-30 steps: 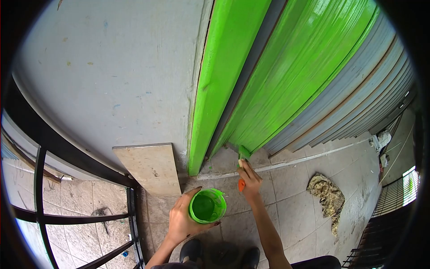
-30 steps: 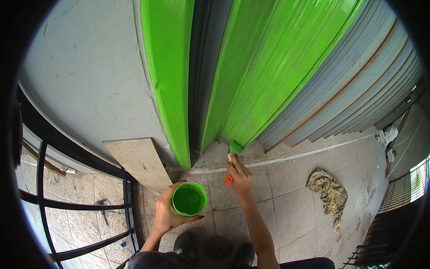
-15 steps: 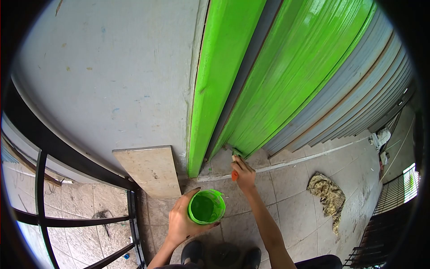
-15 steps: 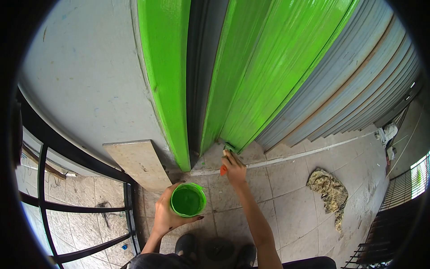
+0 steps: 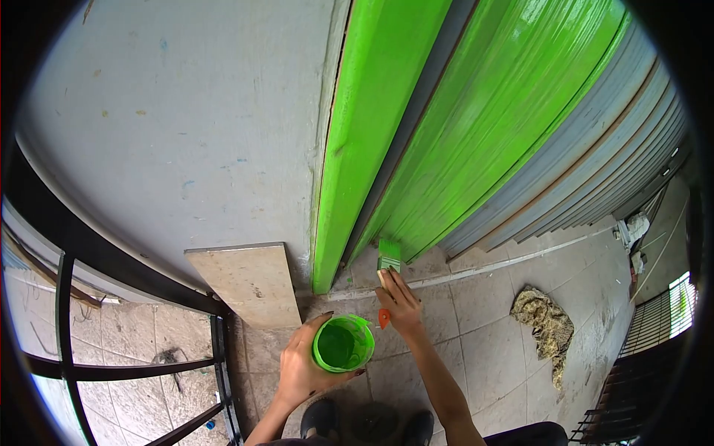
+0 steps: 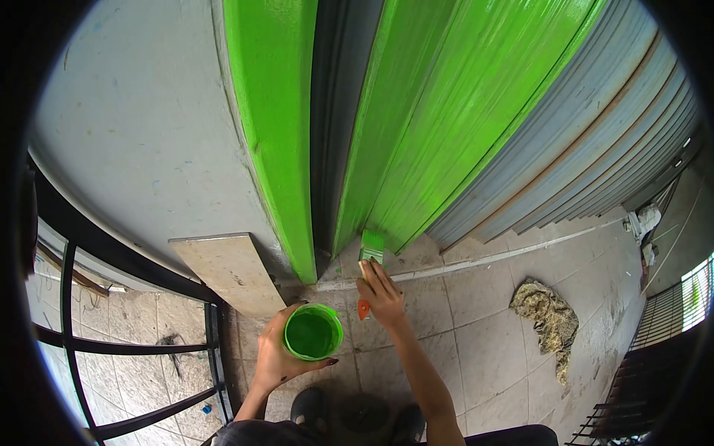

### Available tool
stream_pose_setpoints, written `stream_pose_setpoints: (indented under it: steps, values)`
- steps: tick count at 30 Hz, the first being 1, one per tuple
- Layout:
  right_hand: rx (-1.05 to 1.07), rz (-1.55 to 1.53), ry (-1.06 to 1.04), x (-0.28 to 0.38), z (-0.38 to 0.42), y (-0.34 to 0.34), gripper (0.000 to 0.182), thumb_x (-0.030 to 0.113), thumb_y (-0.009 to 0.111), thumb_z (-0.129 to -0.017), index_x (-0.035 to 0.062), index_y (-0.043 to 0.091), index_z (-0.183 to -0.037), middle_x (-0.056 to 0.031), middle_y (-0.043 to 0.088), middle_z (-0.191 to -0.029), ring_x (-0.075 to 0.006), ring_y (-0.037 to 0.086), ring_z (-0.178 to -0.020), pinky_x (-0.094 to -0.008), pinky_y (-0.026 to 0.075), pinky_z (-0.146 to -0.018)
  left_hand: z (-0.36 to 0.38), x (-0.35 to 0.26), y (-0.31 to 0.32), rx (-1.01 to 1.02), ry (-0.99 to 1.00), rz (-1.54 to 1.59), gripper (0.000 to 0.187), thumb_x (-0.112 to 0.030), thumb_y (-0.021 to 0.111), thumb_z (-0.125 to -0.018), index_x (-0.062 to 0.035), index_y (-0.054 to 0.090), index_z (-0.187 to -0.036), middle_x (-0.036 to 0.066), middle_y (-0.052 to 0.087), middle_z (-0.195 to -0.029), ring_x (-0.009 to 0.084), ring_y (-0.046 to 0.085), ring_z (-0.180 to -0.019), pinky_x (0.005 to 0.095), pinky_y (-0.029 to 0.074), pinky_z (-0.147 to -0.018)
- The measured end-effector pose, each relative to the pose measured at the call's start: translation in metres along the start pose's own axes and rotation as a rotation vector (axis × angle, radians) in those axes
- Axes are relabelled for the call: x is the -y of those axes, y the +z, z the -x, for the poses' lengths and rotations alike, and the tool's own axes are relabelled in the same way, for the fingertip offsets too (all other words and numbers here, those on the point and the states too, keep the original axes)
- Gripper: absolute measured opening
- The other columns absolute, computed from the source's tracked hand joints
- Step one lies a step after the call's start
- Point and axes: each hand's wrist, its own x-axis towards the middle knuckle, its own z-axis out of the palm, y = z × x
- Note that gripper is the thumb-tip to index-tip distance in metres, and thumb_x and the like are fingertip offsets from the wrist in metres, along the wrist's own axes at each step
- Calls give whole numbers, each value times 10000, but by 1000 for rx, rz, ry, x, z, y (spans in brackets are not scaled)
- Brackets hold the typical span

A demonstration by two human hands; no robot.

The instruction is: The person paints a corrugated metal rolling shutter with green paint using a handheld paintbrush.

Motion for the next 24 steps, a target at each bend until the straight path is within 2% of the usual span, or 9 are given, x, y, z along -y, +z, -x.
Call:
stream_pose_setpoints:
  steps: [4,10,13,16,19,22,24]
  values:
    - [24,-23,-12,5,7,-7,120,105,734,-778,139,664,-868,-56,645,-1236,-240,622,-1139,-342,570,-914,-1,-1,0,3,3,0,901,-262,933,-488,-32,520,-1255,163,650,-1052,336,647,-977,416,532,-837]
    - [33,-28,-28,10,3,-23,134,102,743,-747,125,705,-874,-48,643,-1242,-223,615,-1149,-339,550,-948,0,-3,0,6,6,0,893,-266,932,-494,-35,522,-1252,160,651,-1053,337,648,-975,413,532,-840]
    - [36,-43,0,8,3,-26,126,53,711,-751,101,712,-868,-59,666,-1200,-241,643,-1109,-347,586,-859,1,-4,-1,-3,2,5,892,-272,932,-496,-35,522,-1252,160,651,-1055,336,647,-982,412,531,-844]
    - [155,-124,135,3,7,-22,181,23,701,-754,100,702,-918,-63,664,-1201,-235,658,-1081,-345,602,-794,1,-5,-2,-7,12,5,893,-277,933,-497,-33,522,-1252,161,652,-1058,334,648,-983,411,531,-846]
    - [256,-131,168,-12,17,1,251,-22,678,-754,109,689,-968,-70,662,-1203,-229,669,-1054,-338,606,-739,0,-5,-2,-8,21,-5,895,-279,933,-498,-29,522,-1253,161,653,-1061,331,650,-984,411,532,-848]
    - [207,-46,149,-40,3,12,282,-14,711,-758,130,652,-993,-34,643,-1241,-229,657,-1079,-324,617,-740,2,-5,-3,-5,18,11,899,-281,932,-498,-26,523,-1257,160,654,-1066,329,650,-991,412,532,-852]
    - [83,-53,133,-38,0,9,278,2,715,-775,152,651,-1001,-35,636,-1251,-230,652,-1089,-321,619,-737,3,-5,-2,-10,6,17,903,-282,933,-496,-26,523,-1258,159,654,-1069,327,651,-994,412,532,-854]
